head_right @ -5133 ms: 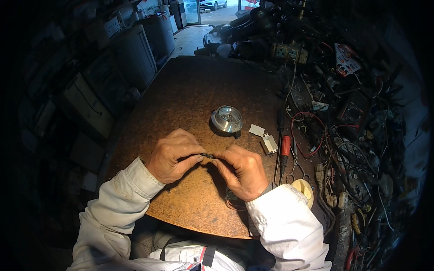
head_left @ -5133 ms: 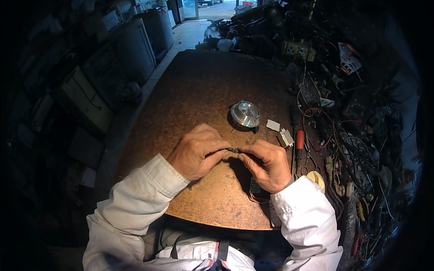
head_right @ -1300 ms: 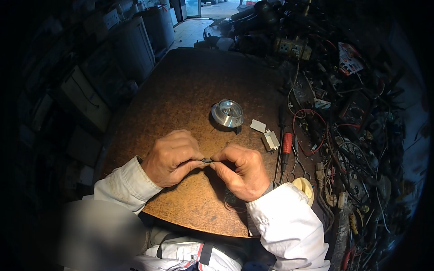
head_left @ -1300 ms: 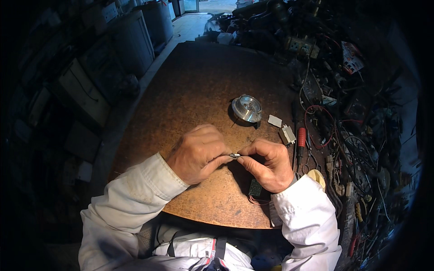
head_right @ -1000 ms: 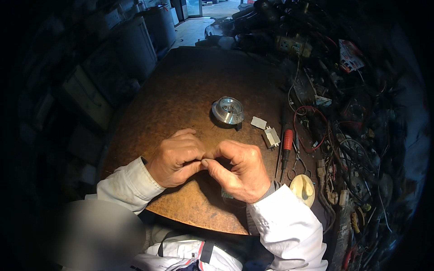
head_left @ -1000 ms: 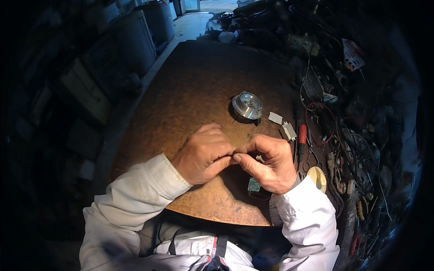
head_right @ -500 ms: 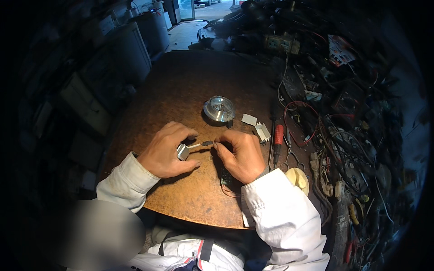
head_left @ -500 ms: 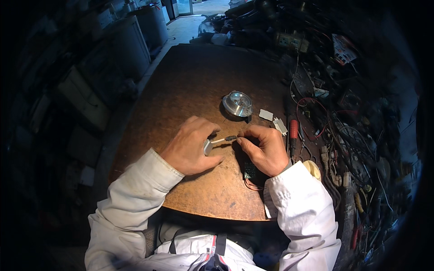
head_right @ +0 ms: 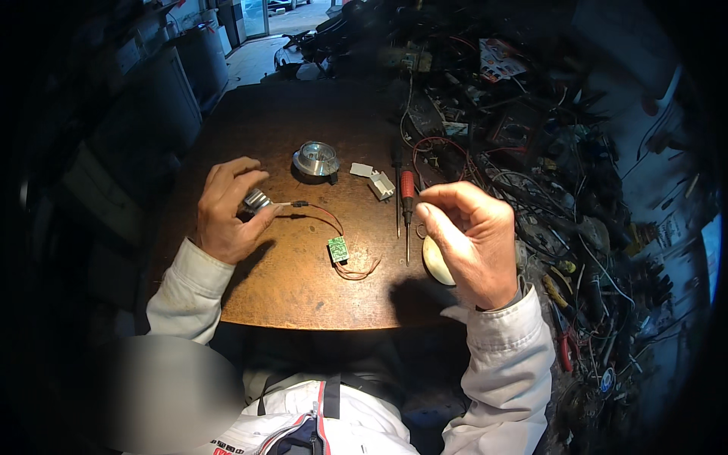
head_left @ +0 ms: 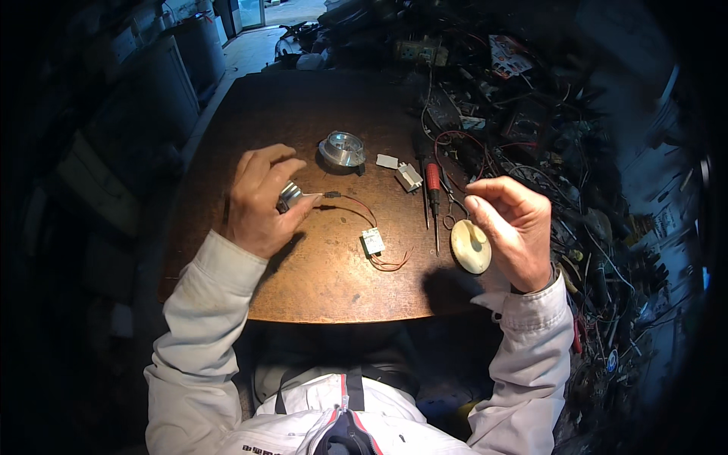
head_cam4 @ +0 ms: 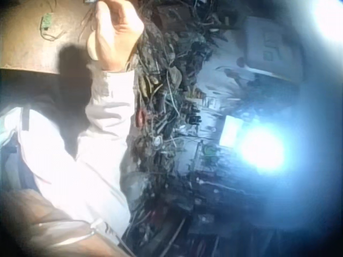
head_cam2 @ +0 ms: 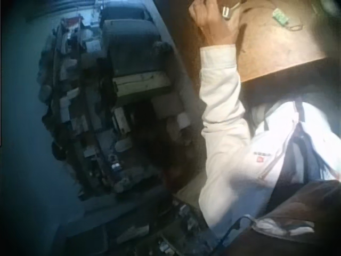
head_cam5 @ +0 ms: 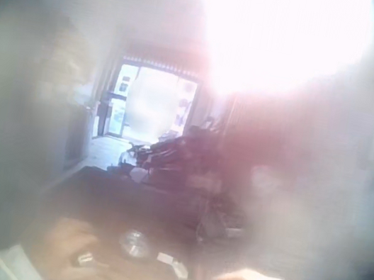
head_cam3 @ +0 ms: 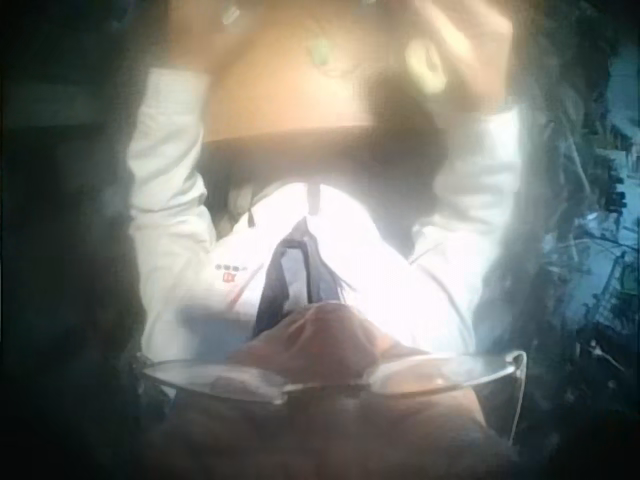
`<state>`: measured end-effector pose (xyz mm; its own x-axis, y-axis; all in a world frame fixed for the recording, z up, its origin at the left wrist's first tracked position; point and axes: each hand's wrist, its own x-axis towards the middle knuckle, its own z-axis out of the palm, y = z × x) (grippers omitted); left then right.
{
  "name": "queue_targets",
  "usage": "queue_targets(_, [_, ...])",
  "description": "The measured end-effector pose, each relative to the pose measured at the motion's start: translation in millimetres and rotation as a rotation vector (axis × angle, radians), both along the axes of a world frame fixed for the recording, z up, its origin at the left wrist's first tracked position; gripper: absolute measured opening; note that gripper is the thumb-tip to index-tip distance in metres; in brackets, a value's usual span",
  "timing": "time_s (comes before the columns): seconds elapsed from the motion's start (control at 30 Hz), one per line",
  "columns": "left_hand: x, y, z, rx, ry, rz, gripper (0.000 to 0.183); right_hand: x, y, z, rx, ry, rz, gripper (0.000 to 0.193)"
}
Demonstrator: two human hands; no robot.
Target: The person assembles a small electronic device by connecting a green circuit board to wires, attaching a cylindrical metal component, and testing the assembly by connecting a power source. The person then secures the components together and inspects the final assembly.
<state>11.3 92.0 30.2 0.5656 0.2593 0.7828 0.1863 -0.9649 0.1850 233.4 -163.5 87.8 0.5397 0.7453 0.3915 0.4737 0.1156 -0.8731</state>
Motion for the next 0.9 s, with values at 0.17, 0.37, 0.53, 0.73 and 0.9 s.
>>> queue_targets(0.17, [25,-89,-28,-0.210,-0.029,-0.348,0.022,-13,-32,-53,-0.111,0.153,-0.086,0.009])
queue_targets(0.37, [44,-142,-26,-0.239,0.236,-0.123,0.023,-29,-31,-110,-0.160,0.130,-0.170,0.014])
queue_targets(0.53, [50,-145,-40,-0.185,0.278,-0.027,0.018,-36,-31,-117,-0.060,0.067,-0.213,0.015])
queue_targets(0.73, [33,-142,-44,-0.510,0.121,-0.240,0.012,-45,-34,-114,-0.045,0.274,-0.060,0.026])
queue_targets(0.9, [24,-143,-46,-0.704,0.077,-0.292,0.010,-52,-33,-115,0.012,0.247,0.156,0.037])
